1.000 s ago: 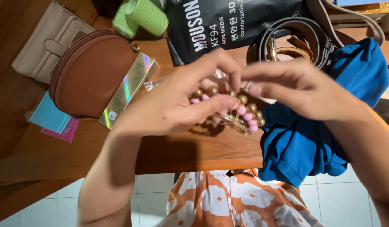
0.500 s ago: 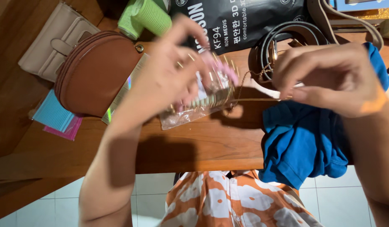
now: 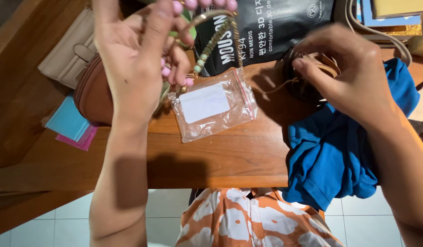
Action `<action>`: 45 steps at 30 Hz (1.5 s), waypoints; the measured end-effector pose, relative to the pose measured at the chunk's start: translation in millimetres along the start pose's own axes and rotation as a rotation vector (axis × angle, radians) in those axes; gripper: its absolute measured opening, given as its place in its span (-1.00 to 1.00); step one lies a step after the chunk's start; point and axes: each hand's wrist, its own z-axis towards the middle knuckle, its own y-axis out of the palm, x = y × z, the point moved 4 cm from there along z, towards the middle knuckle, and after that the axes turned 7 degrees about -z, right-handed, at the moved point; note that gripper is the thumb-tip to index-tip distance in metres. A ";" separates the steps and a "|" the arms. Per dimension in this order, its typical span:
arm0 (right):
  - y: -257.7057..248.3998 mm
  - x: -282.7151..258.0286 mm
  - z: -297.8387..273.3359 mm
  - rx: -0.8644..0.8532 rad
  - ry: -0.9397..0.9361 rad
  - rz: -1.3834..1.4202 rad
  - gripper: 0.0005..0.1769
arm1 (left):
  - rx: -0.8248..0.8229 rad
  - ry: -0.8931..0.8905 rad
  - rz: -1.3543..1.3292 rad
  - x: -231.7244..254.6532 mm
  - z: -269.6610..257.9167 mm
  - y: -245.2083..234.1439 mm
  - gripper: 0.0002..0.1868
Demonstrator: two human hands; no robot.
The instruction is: The person opens a brown coin purse, removes a small card, and closes it. They then wipe a small gold-colored box with a blue cloth. Finally, they open a plastic bag containing a beaded necklace and examine the beads and chain.
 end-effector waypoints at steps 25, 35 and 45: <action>-74.3 99.4 -7.5 -0.130 -0.093 1.250 -0.79 | 0.023 -0.220 -0.449 -52.1 40.6 -36.6 -0.69; -28.8 61.1 -8.5 -0.036 0.249 0.830 -0.74 | -0.105 -0.295 -0.554 -64.5 29.6 4.7 -0.66; 6.8 32.9 -14.0 -0.095 0.349 0.846 -0.79 | -0.431 -0.306 -0.450 -79.6 -15.7 72.6 -0.61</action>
